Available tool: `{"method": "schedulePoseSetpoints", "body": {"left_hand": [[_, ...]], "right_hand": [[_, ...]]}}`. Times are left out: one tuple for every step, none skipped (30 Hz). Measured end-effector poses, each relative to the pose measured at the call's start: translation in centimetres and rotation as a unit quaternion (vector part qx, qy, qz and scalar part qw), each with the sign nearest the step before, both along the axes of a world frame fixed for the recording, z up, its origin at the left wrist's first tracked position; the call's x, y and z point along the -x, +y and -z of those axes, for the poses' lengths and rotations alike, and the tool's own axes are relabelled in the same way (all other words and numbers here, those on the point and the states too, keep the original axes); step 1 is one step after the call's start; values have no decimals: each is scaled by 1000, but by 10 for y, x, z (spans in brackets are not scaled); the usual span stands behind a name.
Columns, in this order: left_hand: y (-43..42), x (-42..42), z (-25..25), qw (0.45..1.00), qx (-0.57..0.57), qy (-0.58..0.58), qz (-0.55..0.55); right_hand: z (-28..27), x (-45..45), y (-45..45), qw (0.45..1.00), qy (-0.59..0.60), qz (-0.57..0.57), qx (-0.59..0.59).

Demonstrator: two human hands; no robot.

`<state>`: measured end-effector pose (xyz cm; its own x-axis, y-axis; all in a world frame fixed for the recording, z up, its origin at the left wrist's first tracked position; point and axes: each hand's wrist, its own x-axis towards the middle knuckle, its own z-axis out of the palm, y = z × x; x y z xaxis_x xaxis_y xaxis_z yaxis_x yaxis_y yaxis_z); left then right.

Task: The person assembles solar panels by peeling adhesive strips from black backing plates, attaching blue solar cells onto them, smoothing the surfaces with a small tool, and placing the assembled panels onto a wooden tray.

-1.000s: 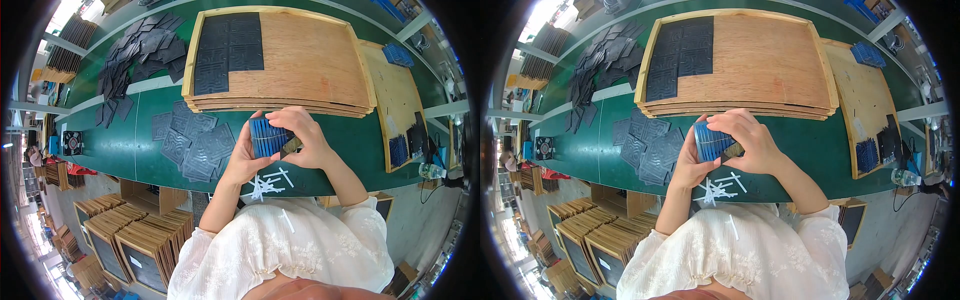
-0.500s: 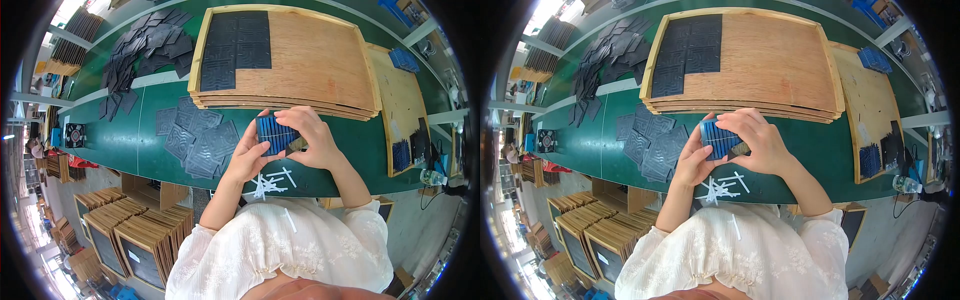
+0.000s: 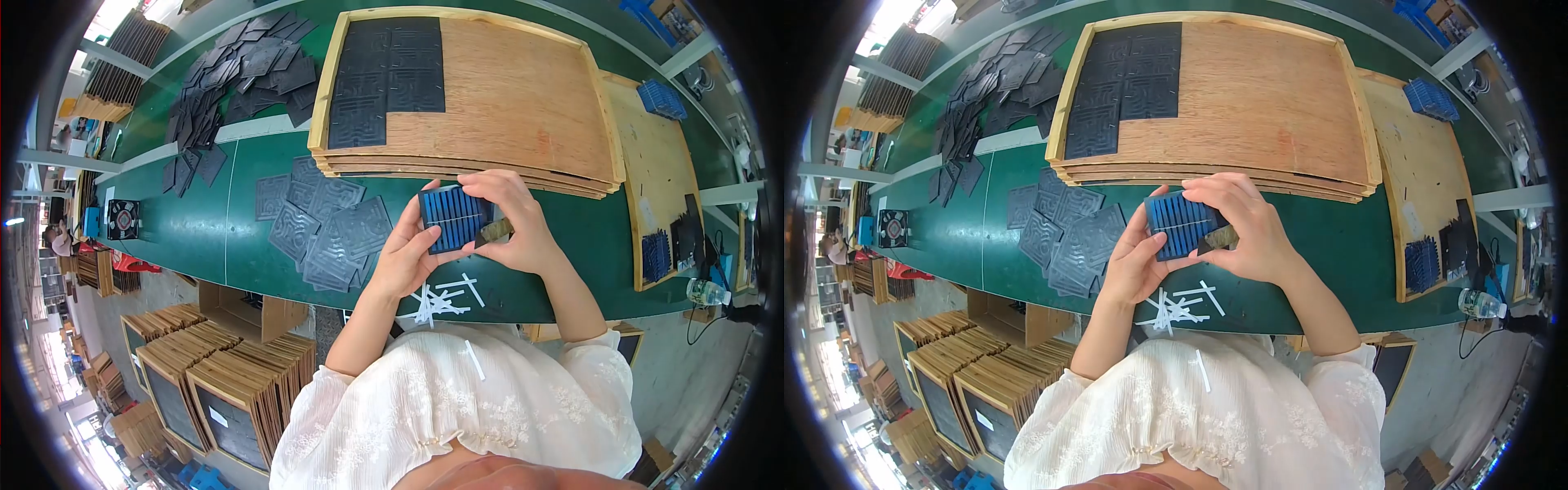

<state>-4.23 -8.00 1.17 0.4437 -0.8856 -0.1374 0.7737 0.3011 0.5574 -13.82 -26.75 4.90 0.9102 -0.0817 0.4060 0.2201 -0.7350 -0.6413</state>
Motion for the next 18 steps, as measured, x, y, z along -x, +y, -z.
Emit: {"method": "schedulePoseSetpoints", "body": {"left_hand": [[0,0,0,1000,3,2,0],[-1,1,1,1000,5,5,1],[-1,1,1,1000,4,7,0],[0,1,1,1000,3,9,-1],[0,1,0,1000,1,11,-2],[-1,1,0,1000,0,10,-2],[-1,1,0,1000,-2,8,-3],[-1,1,0,1000,-3,7,-4],[-2,1,-1,1000,-4,8,-10],[-2,2,-3,1000,-6,10,-17],[-3,3,-3,1000,-7,11,-24],[-3,2,-2,1000,-11,9,-24],[-3,2,1,1000,-15,7,-25],[-3,1,2,999,-19,5,-25],[-3,2,2,999,-17,7,-27],[-3,2,1,999,-14,10,-28],[-3,2,1,999,-12,12,-30],[-2,2,2,999,-12,0,-32]], "right_hand": [[1,0,-1,1000,2,-1,-4],[2,1,-2,1000,7,-2,-3],[2,1,-2,1000,11,-3,-1],[2,2,-3,1000,15,-5,0],[3,2,-3,1000,17,-4,-2],[4,2,-4,1000,18,-4,-4],[5,2,-4,1000,20,-5,-6],[4,2,-4,1000,17,-2,-18],[1,2,-3,999,14,1,-29],[0,2,-3,999,11,3,-41],[0,2,-2,997,15,12,-73],[1,3,0,994,19,21,-104],[1,4,0,990,24,30,-136],[6,3,0,988,15,28,-151],[13,3,0,986,6,26,-166],[17,2,0,983,-3,24,-182],[19,2,-1,984,0,21,-180],[20,2,-1,984,4,17,-178]]}}
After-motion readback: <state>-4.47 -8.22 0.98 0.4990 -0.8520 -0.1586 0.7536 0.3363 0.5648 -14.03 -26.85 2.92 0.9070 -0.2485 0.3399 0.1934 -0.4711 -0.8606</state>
